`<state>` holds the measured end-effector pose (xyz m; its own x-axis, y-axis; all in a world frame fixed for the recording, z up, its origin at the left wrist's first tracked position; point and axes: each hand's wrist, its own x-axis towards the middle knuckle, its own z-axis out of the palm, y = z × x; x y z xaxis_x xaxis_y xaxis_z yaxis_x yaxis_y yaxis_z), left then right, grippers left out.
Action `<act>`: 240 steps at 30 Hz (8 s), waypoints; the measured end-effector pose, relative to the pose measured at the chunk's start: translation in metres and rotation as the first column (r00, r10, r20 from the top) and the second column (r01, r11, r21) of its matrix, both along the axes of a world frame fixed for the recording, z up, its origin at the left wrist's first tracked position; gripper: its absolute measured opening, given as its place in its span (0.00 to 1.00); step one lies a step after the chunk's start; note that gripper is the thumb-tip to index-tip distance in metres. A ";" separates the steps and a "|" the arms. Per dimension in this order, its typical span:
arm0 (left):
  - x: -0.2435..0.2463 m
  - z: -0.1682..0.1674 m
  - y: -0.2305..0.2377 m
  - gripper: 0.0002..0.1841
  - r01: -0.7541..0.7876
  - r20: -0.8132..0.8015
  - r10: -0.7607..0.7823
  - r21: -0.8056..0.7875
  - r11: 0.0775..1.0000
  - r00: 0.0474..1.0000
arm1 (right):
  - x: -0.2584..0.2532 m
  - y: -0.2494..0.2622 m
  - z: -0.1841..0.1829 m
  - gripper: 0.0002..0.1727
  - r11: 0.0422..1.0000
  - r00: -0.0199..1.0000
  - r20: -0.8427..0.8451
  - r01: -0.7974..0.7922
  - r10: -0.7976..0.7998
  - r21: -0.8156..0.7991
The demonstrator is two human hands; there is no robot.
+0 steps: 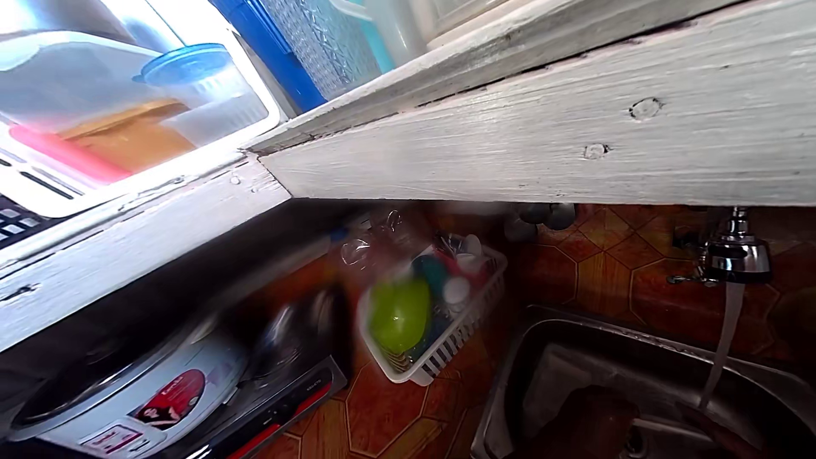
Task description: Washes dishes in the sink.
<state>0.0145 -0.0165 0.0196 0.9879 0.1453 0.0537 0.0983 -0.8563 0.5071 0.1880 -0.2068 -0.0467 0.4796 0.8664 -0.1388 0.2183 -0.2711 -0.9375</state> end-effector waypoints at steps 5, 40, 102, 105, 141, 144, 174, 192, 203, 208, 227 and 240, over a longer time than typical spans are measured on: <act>-0.015 0.001 -0.005 0.11 0.070 0.195 -0.086 0.089 0.994 0.977 | -0.019 0.019 0.032 0.14 0.995 0.946 0.308 -0.097 0.100 -0.022; -0.244 0.145 0.210 0.59 -0.921 0.211 0.901 0.181 0.344 0.378 | -0.158 0.237 0.161 0.20 0.749 0.582 0.774 -0.391 -0.249 0.535; -0.127 -0.065 0.089 0.21 -0.329 0.133 0.342 -0.109 0.938 0.930 | -0.045 0.019 0.018 0.16 0.706 0.873 0.208 0.481 -0.442 -0.520; -0.127 -0.073 0.088 0.21 -0.326 0.151 0.336 -0.082 0.942 0.930 | -0.039 0.008 0.023 0.17 0.696 0.895 0.179 0.432 -0.409 -0.574; 0.100 -0.022 0.004 0.25 -0.463 -0.313 0.365 -0.339 0.819 0.877 | 0.041 0.001 0.026 0.18 0.974 0.947 0.248 0.222 -0.204 -0.045; 0.093 -0.018 0.012 0.26 -0.494 -0.325 0.417 -0.206 0.844 0.849 | 0.041 0.026 0.008 0.20 0.957 0.944 0.229 0.267 -0.236 -0.115; 0.054 -0.045 -0.016 0.26 -0.669 -0.283 0.606 -0.320 0.670 0.743 | 0.054 0.035 0.058 0.17 0.983 0.968 0.250 0.032 0.015 -0.183; 0.070 -0.065 -0.007 0.26 -0.402 -0.076 0.428 -0.520 0.754 0.901 | 0.053 -0.013 0.031 0.37 0.971 0.981 0.133 0.160 -0.138 -0.177; 0.117 -0.044 -0.035 0.28 -0.348 -0.195 0.321 -0.769 0.536 0.927 | 0.037 -0.057 0.077 0.36 0.898 0.894 0.290 0.401 -0.340 -0.182; 0.114 -0.053 -0.027 0.29 -0.420 -0.324 0.299 -0.834 0.359 0.898 | 0.039 -0.058 0.081 0.36 0.909 0.893 0.241 0.409 -0.379 -0.085; 0.132 -0.038 -0.006 0.37 -0.196 -0.190 0.063 -0.848 0.493 0.980 | 0.035 -0.084 0.014 0.44 0.853 0.838 -0.253 0.517 -0.484 0.078; 0.162 -0.019 -0.015 0.26 -0.121 -0.113 0.052 -0.974 0.193 0.992 | 0.015 -0.082 -0.009 0.45 0.752 0.729 -0.441 0.639 -0.524 0.162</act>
<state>0.1769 -0.0319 0.0006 0.9610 0.1322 -0.2429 0.1869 0.3372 0.9227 0.2034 -0.2893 -0.0554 0.8686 0.4561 -0.1936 -0.2452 0.0560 -0.9679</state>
